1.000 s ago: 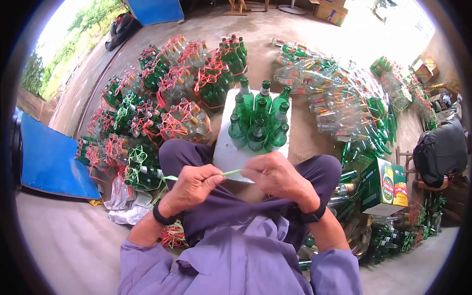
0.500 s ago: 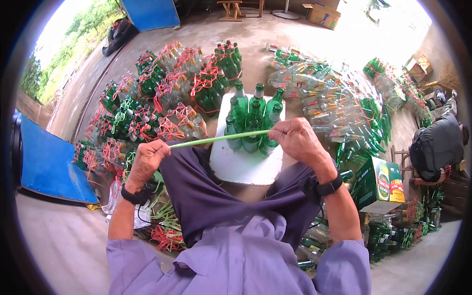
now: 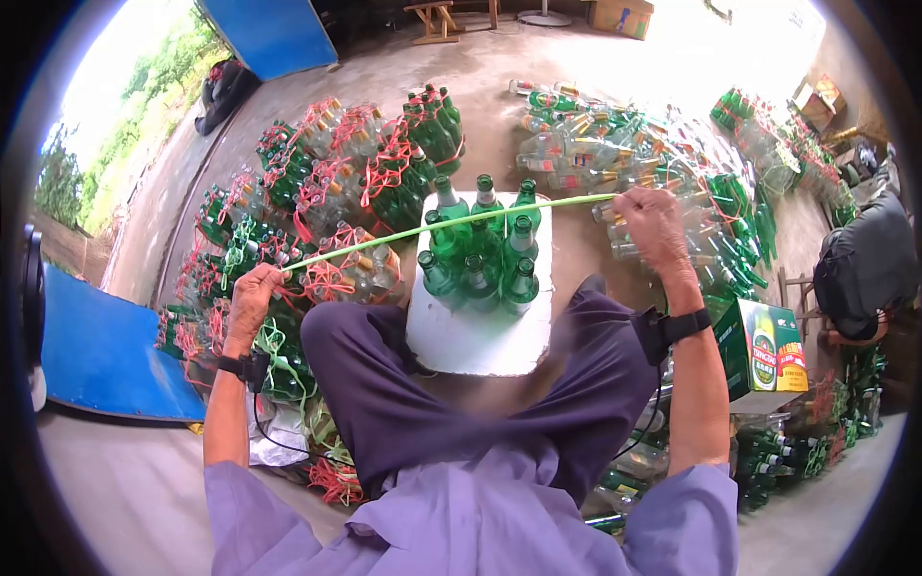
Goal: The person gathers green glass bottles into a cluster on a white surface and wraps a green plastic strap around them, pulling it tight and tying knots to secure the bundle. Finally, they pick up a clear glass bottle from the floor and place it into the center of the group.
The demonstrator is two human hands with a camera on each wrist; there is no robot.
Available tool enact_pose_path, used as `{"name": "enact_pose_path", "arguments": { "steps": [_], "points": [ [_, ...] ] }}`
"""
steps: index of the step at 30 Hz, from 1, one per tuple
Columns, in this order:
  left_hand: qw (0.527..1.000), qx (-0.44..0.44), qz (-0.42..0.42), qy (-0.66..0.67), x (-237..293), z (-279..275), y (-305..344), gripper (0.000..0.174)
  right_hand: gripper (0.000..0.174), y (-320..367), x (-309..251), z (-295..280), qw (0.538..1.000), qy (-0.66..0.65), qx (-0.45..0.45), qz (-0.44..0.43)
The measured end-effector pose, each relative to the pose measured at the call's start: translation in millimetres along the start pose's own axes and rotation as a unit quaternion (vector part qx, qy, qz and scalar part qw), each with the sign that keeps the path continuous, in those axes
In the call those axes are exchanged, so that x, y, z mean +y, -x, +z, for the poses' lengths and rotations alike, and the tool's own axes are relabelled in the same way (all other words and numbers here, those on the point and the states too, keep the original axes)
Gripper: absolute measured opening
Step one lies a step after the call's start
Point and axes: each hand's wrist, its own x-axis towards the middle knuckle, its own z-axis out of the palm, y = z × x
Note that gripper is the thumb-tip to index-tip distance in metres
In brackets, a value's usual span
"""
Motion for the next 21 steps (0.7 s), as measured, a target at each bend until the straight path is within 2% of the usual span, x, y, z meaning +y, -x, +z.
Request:
{"name": "enact_pose_path", "arguments": {
  "steps": [2, 4, 5, 7, 8, 10, 11, 12, 13, 14, 15, 16, 17, 18, 20, 21],
  "points": [
    [1.000, -0.011, -0.012, -0.006, 7, 4, -15, 0.022, 0.026, -5, 18, -6, 0.998, 0.057, 0.024, 0.027],
    [0.998, 0.036, -0.043, 0.006, 23, 15, -34, 0.024, 0.029, -13, 29, -8, 0.996, 0.059, 0.053, 0.028],
    [0.996, 0.068, 0.032, -0.049, 56, 21, -41, 0.025, 0.029, -19, 31, -9, 0.995, 0.023, 0.095, 0.026],
    [0.995, 0.097, 0.006, -0.030, 62, 34, -69, 0.026, 0.030, -28, 31, -5, 0.981, -0.072, 0.172, 0.057],
    [0.993, 0.114, 0.004, -0.020, 64, 44, -84, 0.026, 0.030, -35, 38, -1, 0.981, -0.072, 0.173, 0.056],
    [0.980, 0.152, 0.064, -0.111, 43, 74, -119, 0.028, 0.030, -49, 62, 15, 0.972, -0.029, 0.192, 0.134],
    [0.981, 0.136, 0.029, -0.136, 21, 96, -138, 0.031, 0.029, -51, 77, 30, 0.971, -0.102, 0.174, 0.127],
    [0.980, 0.066, 0.080, -0.173, 9, 116, -144, 0.031, 0.028, -52, 85, 44, 0.970, -0.109, 0.159, 0.147],
    [0.982, 0.024, 0.098, -0.158, -28, 145, -159, 0.030, 0.027, -49, 92, 63, 0.968, -0.115, 0.146, 0.169],
    [0.990, -0.057, -0.031, -0.126, -10, 182, -149, 0.030, 0.026, -36, 103, 97, 0.964, -0.104, 0.154, 0.189],
    [0.977, -0.034, 0.007, -0.209, -54, 219, -156, 0.029, 0.025, -24, 91, 103, 0.966, -0.078, 0.118, 0.217],
    [0.967, -0.090, -0.012, -0.240, -35, 228, -143, 0.028, 0.026, -17, 97, 116, 0.969, -0.051, 0.065, 0.234],
    [0.956, -0.128, 0.054, -0.259, -34, 237, -135, 0.027, 0.026, -8, 107, 130, 0.965, -0.031, 0.043, 0.255],
    [0.957, -0.151, 0.018, -0.249, -50, 253, -131, 0.027, 0.025, 1, 107, 137, 0.960, -0.024, 0.004, 0.280],
    [0.949, -0.201, -0.044, -0.239, -30, 253, -109, 0.032, 0.024, 17, 125, 157, 0.953, 0.056, -0.068, 0.290],
    [0.948, -0.205, -0.043, -0.240, -39, 257, -102, 0.032, 0.024, 20, 122, 156, 0.952, 0.055, -0.068, 0.294]
  ]
}}
